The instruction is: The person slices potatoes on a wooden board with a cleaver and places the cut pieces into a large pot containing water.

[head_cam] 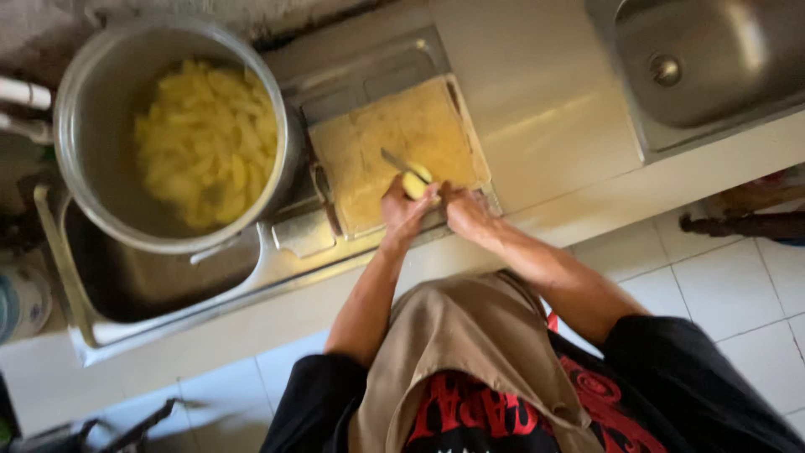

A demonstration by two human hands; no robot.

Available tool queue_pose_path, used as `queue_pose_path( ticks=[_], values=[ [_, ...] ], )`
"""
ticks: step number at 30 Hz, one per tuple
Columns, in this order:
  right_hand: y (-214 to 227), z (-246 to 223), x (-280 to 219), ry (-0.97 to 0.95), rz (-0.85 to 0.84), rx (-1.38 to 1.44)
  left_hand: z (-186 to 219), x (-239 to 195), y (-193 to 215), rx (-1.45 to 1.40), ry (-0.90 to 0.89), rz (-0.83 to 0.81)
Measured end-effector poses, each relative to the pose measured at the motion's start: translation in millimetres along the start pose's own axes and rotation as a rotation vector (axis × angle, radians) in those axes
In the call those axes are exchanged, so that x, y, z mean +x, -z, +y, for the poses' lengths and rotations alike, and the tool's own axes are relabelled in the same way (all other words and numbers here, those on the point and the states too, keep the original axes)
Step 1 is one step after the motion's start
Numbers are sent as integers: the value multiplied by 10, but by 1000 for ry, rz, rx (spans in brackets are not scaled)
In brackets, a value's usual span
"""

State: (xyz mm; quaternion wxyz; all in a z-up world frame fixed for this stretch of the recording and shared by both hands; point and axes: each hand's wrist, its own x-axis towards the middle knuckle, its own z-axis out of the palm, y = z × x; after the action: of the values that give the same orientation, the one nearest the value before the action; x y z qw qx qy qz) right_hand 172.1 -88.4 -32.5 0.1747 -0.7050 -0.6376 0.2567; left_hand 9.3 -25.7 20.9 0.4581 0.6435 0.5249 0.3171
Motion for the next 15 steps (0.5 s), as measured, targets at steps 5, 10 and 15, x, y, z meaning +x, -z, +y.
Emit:
queue_pose_path(
  ticks=[5, 10, 15],
  values=[
    [434, -277, -401, -4, -40, -192, 123, 305, 812, 931, 293, -61],
    [356, -190, -574, 187, 168, -247, -285, 408, 1020, 1047, -155, -31],
    [237, -27, -616, 132, 101, -208, -358, 225, 594, 1146, -681, -305]
  ],
)
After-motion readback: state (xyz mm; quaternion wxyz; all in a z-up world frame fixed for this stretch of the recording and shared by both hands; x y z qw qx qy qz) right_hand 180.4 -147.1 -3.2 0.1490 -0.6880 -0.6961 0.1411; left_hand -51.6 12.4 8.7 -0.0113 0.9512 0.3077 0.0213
